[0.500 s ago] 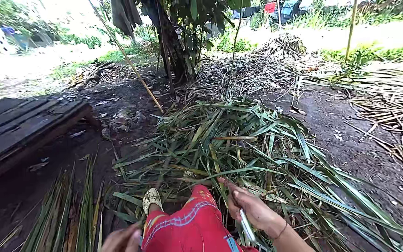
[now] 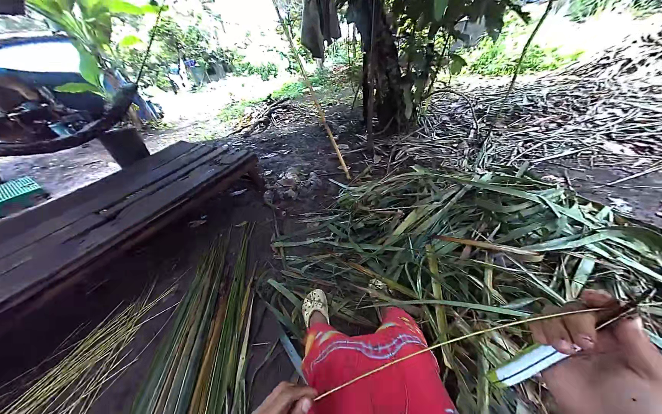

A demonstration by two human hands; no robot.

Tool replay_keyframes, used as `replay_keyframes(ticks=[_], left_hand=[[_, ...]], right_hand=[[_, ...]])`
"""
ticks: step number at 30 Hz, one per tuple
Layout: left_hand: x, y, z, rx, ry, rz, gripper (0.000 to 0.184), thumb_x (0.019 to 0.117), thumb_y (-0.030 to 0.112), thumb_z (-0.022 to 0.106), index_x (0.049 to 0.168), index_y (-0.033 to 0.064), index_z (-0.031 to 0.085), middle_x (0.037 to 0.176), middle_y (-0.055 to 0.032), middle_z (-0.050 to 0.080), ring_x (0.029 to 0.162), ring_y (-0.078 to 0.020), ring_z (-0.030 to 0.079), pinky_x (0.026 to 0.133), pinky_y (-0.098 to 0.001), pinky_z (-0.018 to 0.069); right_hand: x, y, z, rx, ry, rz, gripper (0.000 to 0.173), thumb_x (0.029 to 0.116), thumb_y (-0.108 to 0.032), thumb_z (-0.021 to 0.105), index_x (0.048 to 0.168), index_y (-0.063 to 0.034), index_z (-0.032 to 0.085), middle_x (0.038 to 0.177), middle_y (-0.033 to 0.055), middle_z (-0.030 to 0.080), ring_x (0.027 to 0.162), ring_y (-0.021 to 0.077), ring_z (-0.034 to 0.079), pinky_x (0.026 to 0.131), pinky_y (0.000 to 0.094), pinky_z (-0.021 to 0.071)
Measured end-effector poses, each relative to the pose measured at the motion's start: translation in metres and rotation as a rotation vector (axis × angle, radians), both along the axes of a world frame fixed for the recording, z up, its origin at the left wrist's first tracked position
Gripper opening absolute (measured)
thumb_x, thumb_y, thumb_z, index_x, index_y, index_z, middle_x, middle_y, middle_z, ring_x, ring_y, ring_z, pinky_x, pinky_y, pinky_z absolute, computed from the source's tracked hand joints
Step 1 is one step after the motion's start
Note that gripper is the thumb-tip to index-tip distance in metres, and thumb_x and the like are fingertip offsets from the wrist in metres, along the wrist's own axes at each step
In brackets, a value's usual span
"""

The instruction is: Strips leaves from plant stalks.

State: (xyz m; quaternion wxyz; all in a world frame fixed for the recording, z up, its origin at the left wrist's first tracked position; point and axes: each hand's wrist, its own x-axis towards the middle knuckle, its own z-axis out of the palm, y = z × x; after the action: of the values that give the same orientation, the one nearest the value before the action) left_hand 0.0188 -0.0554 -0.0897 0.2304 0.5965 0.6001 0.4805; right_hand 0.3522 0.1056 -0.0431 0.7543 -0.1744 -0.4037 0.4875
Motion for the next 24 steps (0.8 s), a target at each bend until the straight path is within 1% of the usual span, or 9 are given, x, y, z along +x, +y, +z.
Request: replay_keyframes(ticks=[1, 3, 5, 7, 10, 13, 18, 21, 24], left_hand=[[0.004, -0.002, 0.0, -0.006, 0.012, 0.025, 0.025, 0.1007, 0.011, 0.058, 0.102, -0.0082, 0.073, 0.095, -0.012, 0.071, 0.089, -0.0052, 0.066, 0.084, -0.0219, 0.0544], [0.014, 0.002, 0.005, -0.014, 0.051, 0.067, 0.022, 0.0992, 0.008, 0.058, 0.102, -0.0062, 0.074, 0.094, -0.0113, 0.072, 0.086, -0.006, 0.067, 0.082, -0.022, 0.0549], [0.031, 0.012, 0.012, -0.005, 0.036, 0.093, 0.02, 0.0986, 0.01, 0.059, 0.099, -0.0025, 0.075, 0.091, -0.0059, 0.072, 0.083, -0.001, 0.066, 0.079, -0.0178, 0.0546], [0.05, 0.022, 0.018, 0.012, -0.026, 0.107, 0.021, 0.0986, 0.016, 0.06, 0.094, 0.0015, 0.074, 0.086, 0.0014, 0.07, 0.075, 0.0056, 0.061, 0.07, -0.0117, 0.0514], [0.071, 0.032, 0.028, 0.057, -0.089, 0.114, 0.023, 0.0986, 0.018, 0.058, 0.091, 0.002, 0.072, 0.08, 0.0053, 0.067, 0.068, 0.0089, 0.056, 0.064, -0.0087, 0.0473], [0.084, 0.033, 0.039, 0.069, -0.138, 0.097, 0.022, 0.0992, 0.016, 0.057, 0.09, 0.0017, 0.071, 0.075, 0.0074, 0.065, 0.066, 0.0091, 0.055, 0.063, -0.0099, 0.0477], [0.088, 0.033, 0.046, 0.044, -0.22, 0.007, 0.025, 0.1024, 0.019, 0.054, 0.088, 0.0051, 0.07, 0.07, 0.0124, 0.059, 0.06, 0.0115, 0.048, 0.056, -0.0079, 0.0408], [0.081, 0.032, 0.047, -0.003, -0.274, -0.074, 0.026, 0.1039, 0.019, 0.052, 0.088, 0.0082, 0.069, 0.068, 0.0162, 0.055, 0.058, 0.0132, 0.045, 0.053, -0.0066, 0.0373], [0.073, 0.028, 0.046, -0.074, -0.325, -0.116, 0.025, 0.1037, 0.015, 0.051, 0.088, 0.0098, 0.07, 0.069, 0.0176, 0.057, 0.058, 0.0132, 0.044, 0.052, -0.0068, 0.0367]], right_hand=[[-0.004, 0.0, 0.0, -0.001, -0.014, 0.043, 0.037, 0.1103, -0.032, 0.028, 0.113, -0.0244, 0.064, 0.063, -0.0143, 0.063, 0.051, -0.0007, 0.057, 0.051, 0.0171, 0.0498], [-0.022, -0.006, -0.003, -0.039, -0.088, 0.246, 0.034, 0.1048, -0.045, 0.049, 0.125, -0.0247, 0.067, 0.064, -0.0156, 0.061, 0.051, -0.0029, 0.054, 0.05, 0.0155, 0.0467], [-0.046, -0.021, -0.008, -0.129, -0.223, 0.537, 0.048, 0.0993, -0.049, 0.058, 0.137, -0.0202, 0.061, 0.063, -0.0164, 0.057, 0.05, -0.0051, 0.049, 0.048, 0.0144, 0.0438], [-0.068, -0.039, -0.013, -0.214, -0.359, 0.815, 0.056, 0.1008, -0.045, 0.058, 0.147, -0.0146, 0.051, 0.066, -0.0174, 0.055, 0.052, -0.0063, 0.048, 0.049, 0.0128, 0.0424], [-0.09, -0.054, -0.016, -0.213, -0.514, 0.975, 0.055, 0.1043, -0.035, 0.049, 0.15, -0.0047, 0.043, 0.069, -0.0173, 0.05, 0.055, -0.0065, 0.043, 0.05, 0.012, 0.0388], [-0.095, -0.055, -0.021, -0.142, -0.525, 0.963, 0.044, 0.1058, -0.032, 0.049, 0.139, -0.0045, 0.053, 0.069, -0.0179, 0.049, 0.056, -0.0085, 0.043, 0.051, 0.0103, 0.0381], [-0.085, -0.044, -0.022, 0.055, -0.55, 0.838, 0.035, 0.1059, -0.03, 0.052, 0.129, -0.0064, 0.064, 0.079, -0.0165, 0.059, 0.061, -0.0124, 0.044, 0.055, 0.0075, 0.0385], [-0.069, -0.023, -0.014, 0.05, -0.504, 0.709, 0.033, 0.1044, -0.041, 0.054, 0.125, -0.0186, 0.068, 0.065, -0.0187, 0.052, 0.055, -0.0105, 0.045, 0.051, 0.0094, 0.0391], [-0.046, 0.007, -0.003, -0.045, -0.34, 0.563, 0.035, 0.1015, -0.039, 0.058, 0.128, -0.0185, 0.067, 0.059, -0.0164, 0.054, 0.049, -0.0052, 0.048, 0.049, 0.0139, 0.0428]])
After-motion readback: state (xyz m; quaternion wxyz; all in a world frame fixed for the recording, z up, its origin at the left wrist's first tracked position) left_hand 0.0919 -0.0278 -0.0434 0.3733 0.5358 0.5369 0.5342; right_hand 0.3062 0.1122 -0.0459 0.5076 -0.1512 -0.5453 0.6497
